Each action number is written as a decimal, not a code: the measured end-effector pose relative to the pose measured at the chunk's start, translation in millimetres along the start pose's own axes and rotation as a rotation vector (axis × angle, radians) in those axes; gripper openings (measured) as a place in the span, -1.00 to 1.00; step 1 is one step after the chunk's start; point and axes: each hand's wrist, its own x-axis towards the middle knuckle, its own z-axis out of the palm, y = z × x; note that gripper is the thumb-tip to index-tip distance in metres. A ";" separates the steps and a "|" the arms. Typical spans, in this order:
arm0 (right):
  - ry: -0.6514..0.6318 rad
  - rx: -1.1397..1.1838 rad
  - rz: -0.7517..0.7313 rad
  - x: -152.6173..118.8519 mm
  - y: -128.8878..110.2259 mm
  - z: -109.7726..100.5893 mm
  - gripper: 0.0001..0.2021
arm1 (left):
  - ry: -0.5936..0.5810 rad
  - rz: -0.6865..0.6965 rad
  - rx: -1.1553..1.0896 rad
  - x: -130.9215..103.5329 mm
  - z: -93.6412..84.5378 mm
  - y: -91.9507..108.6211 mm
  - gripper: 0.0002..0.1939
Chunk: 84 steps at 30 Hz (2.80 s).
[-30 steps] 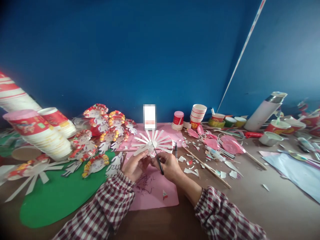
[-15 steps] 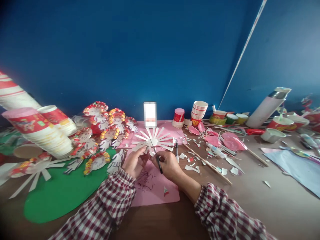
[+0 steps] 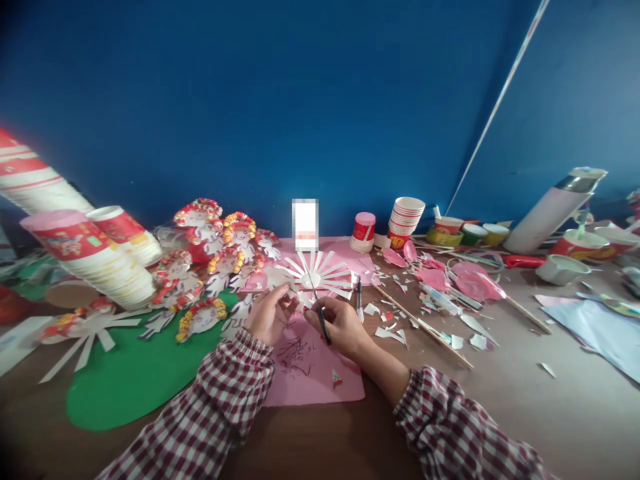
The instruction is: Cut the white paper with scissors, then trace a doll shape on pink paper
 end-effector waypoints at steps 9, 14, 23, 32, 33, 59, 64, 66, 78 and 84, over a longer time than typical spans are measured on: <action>-0.012 -0.026 0.013 -0.3 -1.6 -0.5 -0.78 | -0.011 0.052 0.082 1.1 -0.5 0.3 -0.79; -0.021 -0.078 -0.003 -1.0 0.4 0.4 -0.76 | 0.003 0.072 0.100 2.1 -0.7 -0.3 -0.77; -0.038 -0.117 -0.057 -1.0 -0.4 -1.7 -0.77 | -0.017 0.062 0.132 -3.5 1.5 0.8 -0.79; -0.073 -0.066 -0.046 -2.4 -5.9 -1.9 -0.74 | -0.065 0.027 0.071 -4.0 0.7 -2.8 -0.79; -0.076 -0.058 -0.046 -2.6 -6.7 -1.8 -0.74 | -0.064 0.025 0.071 -4.4 1.1 -3.4 -0.79; -0.071 -0.081 -0.072 -2.3 -6.1 -3.0 -0.74 | -0.149 -0.006 0.063 -15.5 6.7 -10.2 -0.76; -0.073 -0.072 -0.065 -2.0 -4.9 -3.2 -0.74 | -0.140 -0.003 0.072 -16.0 6.9 -11.7 -0.73; -0.071 -0.080 -0.063 -1.5 -3.8 -3.5 -0.74 | -0.135 -0.011 0.078 -16.5 7.3 -11.4 -0.72; -0.039 -0.105 -0.060 -2.0 -3.9 -2.6 -0.77 | -0.112 -0.023 0.089 -16.1 7.8 -11.8 -0.71; -0.027 -0.094 -0.049 -1.2 -4.0 -2.1 -0.77 | -0.124 -0.023 0.095 -15.2 6.5 -11.7 -0.73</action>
